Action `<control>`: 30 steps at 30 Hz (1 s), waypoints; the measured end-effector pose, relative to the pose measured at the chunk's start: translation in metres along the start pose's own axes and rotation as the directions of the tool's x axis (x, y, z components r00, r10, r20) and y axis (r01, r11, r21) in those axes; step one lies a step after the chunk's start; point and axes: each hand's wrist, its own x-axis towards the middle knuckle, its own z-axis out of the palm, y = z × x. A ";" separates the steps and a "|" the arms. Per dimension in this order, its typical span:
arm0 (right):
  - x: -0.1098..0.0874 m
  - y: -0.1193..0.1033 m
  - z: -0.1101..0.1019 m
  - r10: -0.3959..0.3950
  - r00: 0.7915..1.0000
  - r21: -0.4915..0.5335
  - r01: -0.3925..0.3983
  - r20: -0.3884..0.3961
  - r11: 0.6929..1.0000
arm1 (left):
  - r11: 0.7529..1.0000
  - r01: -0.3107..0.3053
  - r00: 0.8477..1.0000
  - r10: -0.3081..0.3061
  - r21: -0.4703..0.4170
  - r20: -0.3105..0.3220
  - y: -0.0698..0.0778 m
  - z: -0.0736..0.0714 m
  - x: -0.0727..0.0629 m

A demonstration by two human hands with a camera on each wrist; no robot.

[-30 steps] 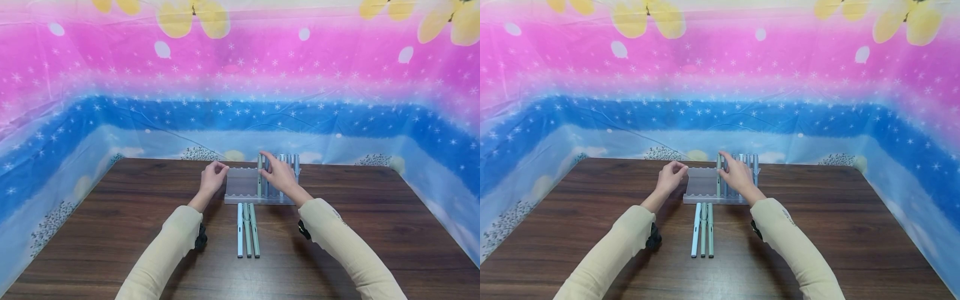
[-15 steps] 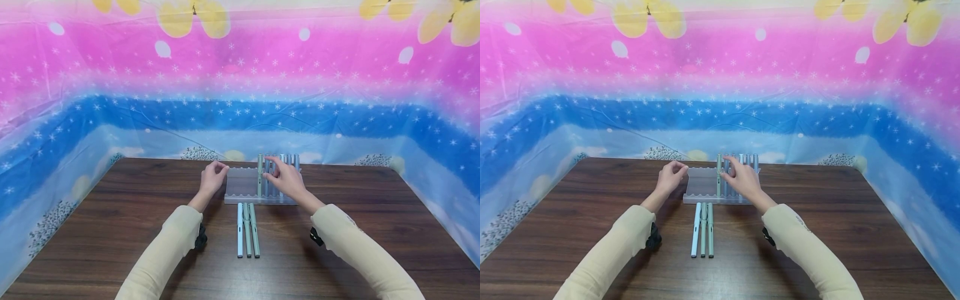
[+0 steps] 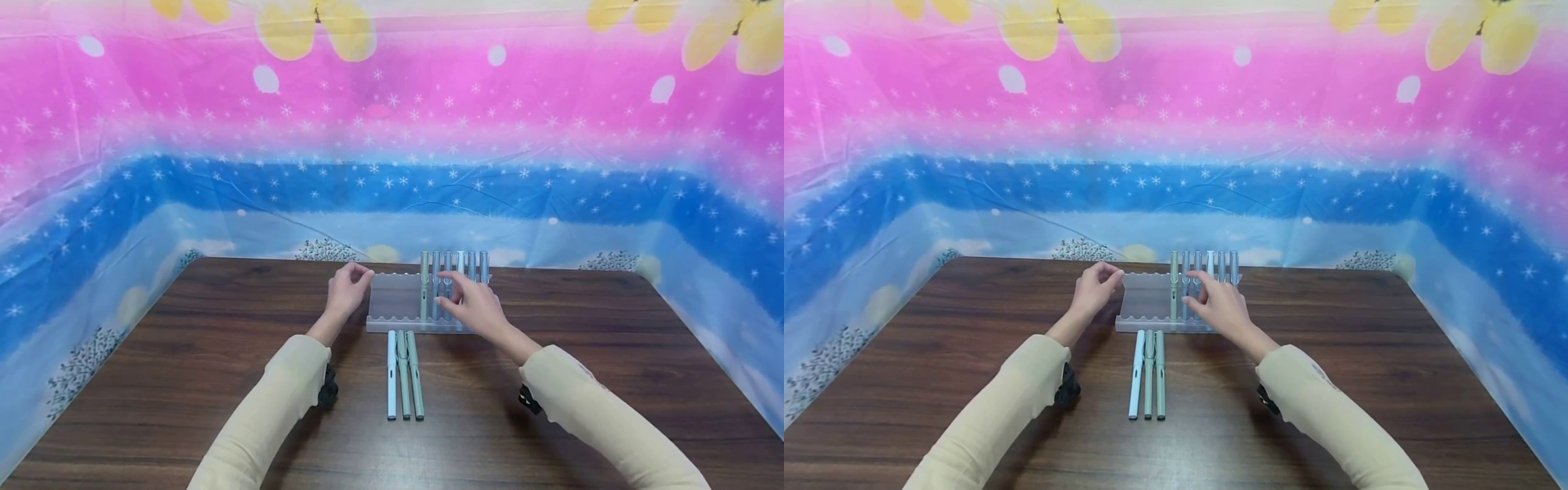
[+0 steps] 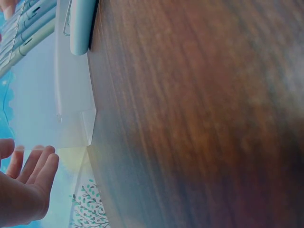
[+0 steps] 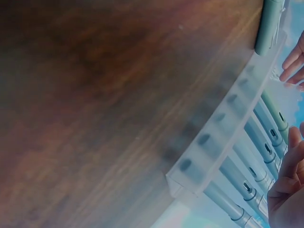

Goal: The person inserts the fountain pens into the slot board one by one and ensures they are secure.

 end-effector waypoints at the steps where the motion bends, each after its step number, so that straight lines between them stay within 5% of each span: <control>1: -0.001 0.000 0.000 0.003 1.000 0.002 -0.003 0.003 1.000 | 1.000 -0.001 1.000 0.001 -0.003 0.000 0.000 0.000 0.000; 30: -0.028 0.002 0.006 0.077 0.990 0.090 -0.088 0.121 0.992 | 1.000 0.007 1.000 -0.007 -0.008 0.010 0.001 0.000 -0.001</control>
